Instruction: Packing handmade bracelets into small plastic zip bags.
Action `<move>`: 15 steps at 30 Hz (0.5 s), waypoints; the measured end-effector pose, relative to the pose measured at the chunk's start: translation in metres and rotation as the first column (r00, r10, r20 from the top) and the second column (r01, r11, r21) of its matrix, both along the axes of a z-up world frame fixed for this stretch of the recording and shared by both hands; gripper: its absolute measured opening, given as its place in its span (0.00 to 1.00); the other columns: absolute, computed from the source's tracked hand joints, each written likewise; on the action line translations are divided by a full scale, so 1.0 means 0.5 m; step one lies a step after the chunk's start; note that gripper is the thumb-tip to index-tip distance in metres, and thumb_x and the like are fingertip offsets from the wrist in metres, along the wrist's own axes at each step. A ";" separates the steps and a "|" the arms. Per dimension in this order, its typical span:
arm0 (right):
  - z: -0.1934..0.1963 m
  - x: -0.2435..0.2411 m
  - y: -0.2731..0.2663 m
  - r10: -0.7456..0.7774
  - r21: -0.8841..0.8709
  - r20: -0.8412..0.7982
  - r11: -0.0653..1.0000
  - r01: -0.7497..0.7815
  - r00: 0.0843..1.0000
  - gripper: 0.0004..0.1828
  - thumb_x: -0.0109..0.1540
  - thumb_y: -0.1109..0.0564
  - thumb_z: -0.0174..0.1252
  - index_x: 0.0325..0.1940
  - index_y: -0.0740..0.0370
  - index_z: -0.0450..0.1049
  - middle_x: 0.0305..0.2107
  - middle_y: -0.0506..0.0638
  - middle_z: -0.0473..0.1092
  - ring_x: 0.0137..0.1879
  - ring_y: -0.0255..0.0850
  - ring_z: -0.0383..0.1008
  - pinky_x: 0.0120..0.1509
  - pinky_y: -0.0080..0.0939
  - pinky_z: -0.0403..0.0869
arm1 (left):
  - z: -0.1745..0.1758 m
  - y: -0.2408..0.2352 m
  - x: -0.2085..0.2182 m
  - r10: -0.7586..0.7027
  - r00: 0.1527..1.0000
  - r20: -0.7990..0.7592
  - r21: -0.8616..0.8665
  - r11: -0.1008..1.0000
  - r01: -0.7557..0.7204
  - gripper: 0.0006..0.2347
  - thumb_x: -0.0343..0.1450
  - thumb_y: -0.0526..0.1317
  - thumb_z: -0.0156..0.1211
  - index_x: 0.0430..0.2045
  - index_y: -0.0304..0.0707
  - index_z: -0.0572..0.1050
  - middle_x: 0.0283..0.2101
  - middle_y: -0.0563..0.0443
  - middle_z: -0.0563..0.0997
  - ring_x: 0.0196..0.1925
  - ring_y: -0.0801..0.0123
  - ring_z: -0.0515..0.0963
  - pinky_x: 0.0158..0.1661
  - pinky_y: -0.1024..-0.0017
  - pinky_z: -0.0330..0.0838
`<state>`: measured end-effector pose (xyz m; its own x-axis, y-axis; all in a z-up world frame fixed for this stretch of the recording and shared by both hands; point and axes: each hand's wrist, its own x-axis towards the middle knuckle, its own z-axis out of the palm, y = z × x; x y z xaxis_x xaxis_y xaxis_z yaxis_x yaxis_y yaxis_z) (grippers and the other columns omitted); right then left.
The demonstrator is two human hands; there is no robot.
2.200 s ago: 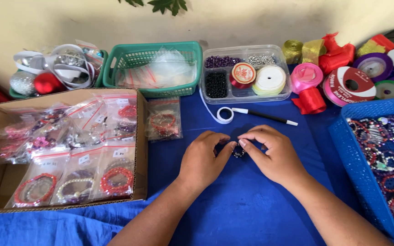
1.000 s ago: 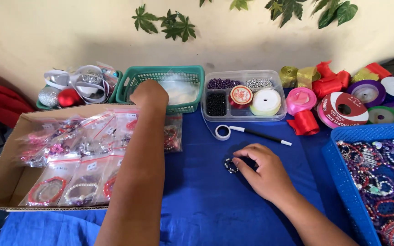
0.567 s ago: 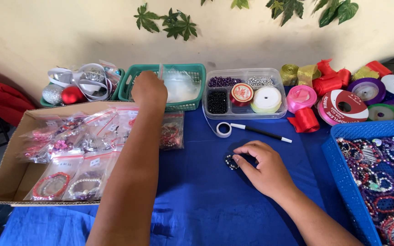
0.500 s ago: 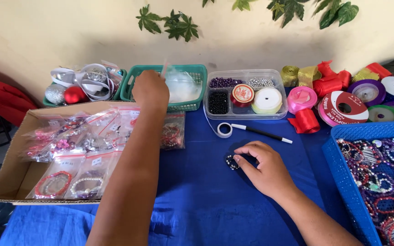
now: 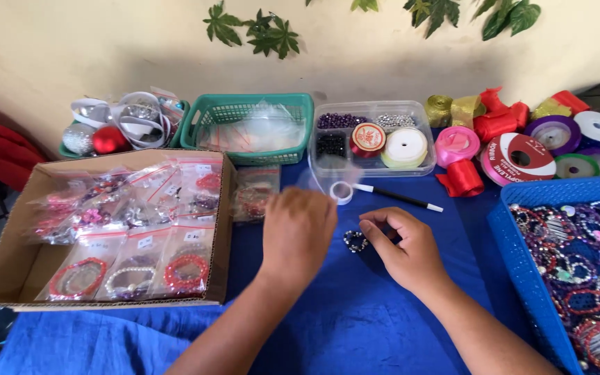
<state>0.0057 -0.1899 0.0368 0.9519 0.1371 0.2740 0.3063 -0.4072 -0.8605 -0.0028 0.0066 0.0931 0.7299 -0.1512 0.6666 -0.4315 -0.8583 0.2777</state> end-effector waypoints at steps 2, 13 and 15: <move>-0.014 0.003 -0.003 -0.003 0.030 -0.039 1.000 0.004 0.999 0.10 0.63 0.54 0.63 0.44 0.62 0.81 0.32 0.46 0.79 0.34 0.30 0.75 0.37 0.32 0.72 | -0.019 -0.003 -0.020 -0.033 0.999 -0.015 0.016 0.999 0.034 0.08 0.69 0.39 0.64 0.20 0.40 0.72 0.28 0.47 0.78 0.38 0.53 0.77 0.42 0.55 0.67; -0.031 0.005 0.005 0.054 0.111 -0.094 0.993 -0.043 0.994 0.10 0.63 0.57 0.62 0.46 0.63 0.80 0.31 0.45 0.78 0.36 0.27 0.73 0.40 0.30 0.72 | -0.048 -0.003 -0.051 -0.161 0.985 -0.058 0.061 0.985 0.164 0.09 0.68 0.40 0.66 0.21 0.41 0.72 0.28 0.50 0.77 0.38 0.57 0.76 0.42 0.58 0.67; -0.049 0.007 0.000 0.106 0.196 -0.137 0.977 -0.078 0.985 0.09 0.62 0.60 0.62 0.45 0.65 0.80 0.33 0.46 0.79 0.39 0.27 0.76 0.44 0.31 0.74 | -0.065 0.001 -0.057 -0.250 0.964 -0.085 0.125 0.958 0.260 0.07 0.69 0.40 0.67 0.29 0.41 0.75 0.36 0.50 0.78 0.46 0.58 0.77 0.47 0.58 0.68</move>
<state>0.0091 -0.1899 0.0124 0.9691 0.1854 0.1625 0.2004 -0.2085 -0.9573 -0.0311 0.0069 0.0608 0.6982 -0.4228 0.5777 -0.6249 -0.7537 0.2037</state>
